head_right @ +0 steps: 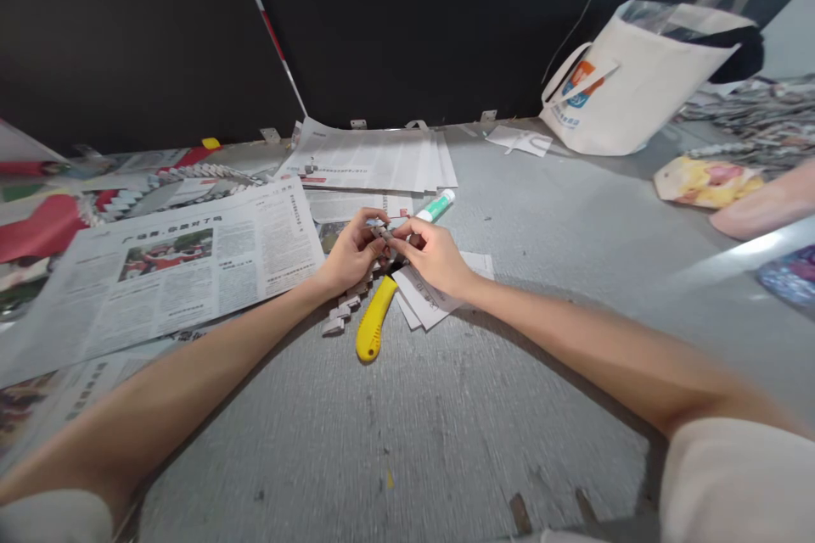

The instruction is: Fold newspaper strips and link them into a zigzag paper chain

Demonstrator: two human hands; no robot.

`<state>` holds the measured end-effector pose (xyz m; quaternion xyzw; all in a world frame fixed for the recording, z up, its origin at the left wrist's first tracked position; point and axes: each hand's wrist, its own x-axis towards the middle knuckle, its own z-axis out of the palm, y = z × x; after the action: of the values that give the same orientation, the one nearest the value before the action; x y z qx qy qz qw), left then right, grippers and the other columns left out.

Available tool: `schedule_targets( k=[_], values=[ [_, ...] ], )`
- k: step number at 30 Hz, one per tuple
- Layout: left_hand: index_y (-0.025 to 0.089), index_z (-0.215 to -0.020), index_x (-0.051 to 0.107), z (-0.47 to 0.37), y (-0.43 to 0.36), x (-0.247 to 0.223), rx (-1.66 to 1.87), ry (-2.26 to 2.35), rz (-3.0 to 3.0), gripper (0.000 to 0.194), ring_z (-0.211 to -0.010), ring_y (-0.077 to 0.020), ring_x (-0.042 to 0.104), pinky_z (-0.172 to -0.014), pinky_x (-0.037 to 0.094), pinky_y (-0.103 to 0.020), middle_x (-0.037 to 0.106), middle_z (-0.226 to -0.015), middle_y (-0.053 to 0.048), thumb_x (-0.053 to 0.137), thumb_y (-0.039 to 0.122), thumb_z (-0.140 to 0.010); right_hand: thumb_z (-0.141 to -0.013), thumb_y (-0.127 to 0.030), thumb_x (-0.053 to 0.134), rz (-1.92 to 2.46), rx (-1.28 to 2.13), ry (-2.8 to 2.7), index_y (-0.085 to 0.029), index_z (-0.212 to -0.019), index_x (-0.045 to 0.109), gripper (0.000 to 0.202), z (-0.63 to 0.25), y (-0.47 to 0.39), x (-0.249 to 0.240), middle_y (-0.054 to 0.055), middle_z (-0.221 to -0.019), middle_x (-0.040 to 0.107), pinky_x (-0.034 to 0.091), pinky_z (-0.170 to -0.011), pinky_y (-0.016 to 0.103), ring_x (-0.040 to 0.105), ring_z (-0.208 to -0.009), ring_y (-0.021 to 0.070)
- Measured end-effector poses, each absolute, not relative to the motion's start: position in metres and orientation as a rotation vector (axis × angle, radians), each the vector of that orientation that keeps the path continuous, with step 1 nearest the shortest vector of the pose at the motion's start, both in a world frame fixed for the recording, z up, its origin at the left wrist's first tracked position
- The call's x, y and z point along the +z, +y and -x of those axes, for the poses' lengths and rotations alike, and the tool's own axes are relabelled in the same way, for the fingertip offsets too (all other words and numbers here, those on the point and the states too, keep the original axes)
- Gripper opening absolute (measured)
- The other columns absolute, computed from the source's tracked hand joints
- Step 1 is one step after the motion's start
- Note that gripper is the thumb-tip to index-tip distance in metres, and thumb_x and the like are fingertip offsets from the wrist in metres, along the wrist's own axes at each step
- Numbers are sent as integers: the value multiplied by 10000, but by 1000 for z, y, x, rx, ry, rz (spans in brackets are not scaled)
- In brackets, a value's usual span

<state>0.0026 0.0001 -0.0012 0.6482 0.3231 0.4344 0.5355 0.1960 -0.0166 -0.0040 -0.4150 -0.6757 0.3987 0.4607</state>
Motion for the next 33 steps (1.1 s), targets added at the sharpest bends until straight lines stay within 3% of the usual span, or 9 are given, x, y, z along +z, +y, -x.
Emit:
schedule_targets(
  k=[6,14,17,25,33],
  values=[
    [220,-1208,489,-3,-1,-2,1064,789,-1487,290,-591,-99,579,-581,492,-220,606,-713,54,594,138,-951,-951,-500,766,1030,1032,-1639,-222,-913,679,294,-195,-17,-1,-23,-710,607,382,-539,303,499,-572,128],
    [210,-1204,463,-2,-1,-2,1019,813,-1424,316,-576,-110,602,-602,513,-252,599,-677,70,634,143,-946,-951,-450,778,925,1092,-1621,-278,-1222,620,358,-194,-16,-5,37,-1135,671,490,-613,303,581,-663,115],
    [212,-1185,464,-1,-1,-1,1004,785,-1465,326,-597,-115,622,-619,513,-254,620,-680,66,657,148,-929,-969,-433,758,909,1066,-1681,-297,-1265,645,344,-194,-17,-5,45,-1184,662,514,-669,324,568,-691,125],
    [214,-1181,471,2,-2,3,959,785,-1488,326,-594,-124,628,-636,520,-276,618,-674,68,662,179,-919,-954,-395,775,897,1066,-1695,-301,-1223,622,323,-195,-16,-6,-13,-886,581,455,-634,316,495,-656,144],
    [210,-1173,477,3,0,0,949,770,-1541,327,-579,-128,616,-632,510,-276,616,-655,76,644,171,-895,-953,-412,784,876,1084,-1696,-294,-1177,601,313,-196,-16,-6,-61,-735,472,428,-647,320,465,-638,147]
  ],
)
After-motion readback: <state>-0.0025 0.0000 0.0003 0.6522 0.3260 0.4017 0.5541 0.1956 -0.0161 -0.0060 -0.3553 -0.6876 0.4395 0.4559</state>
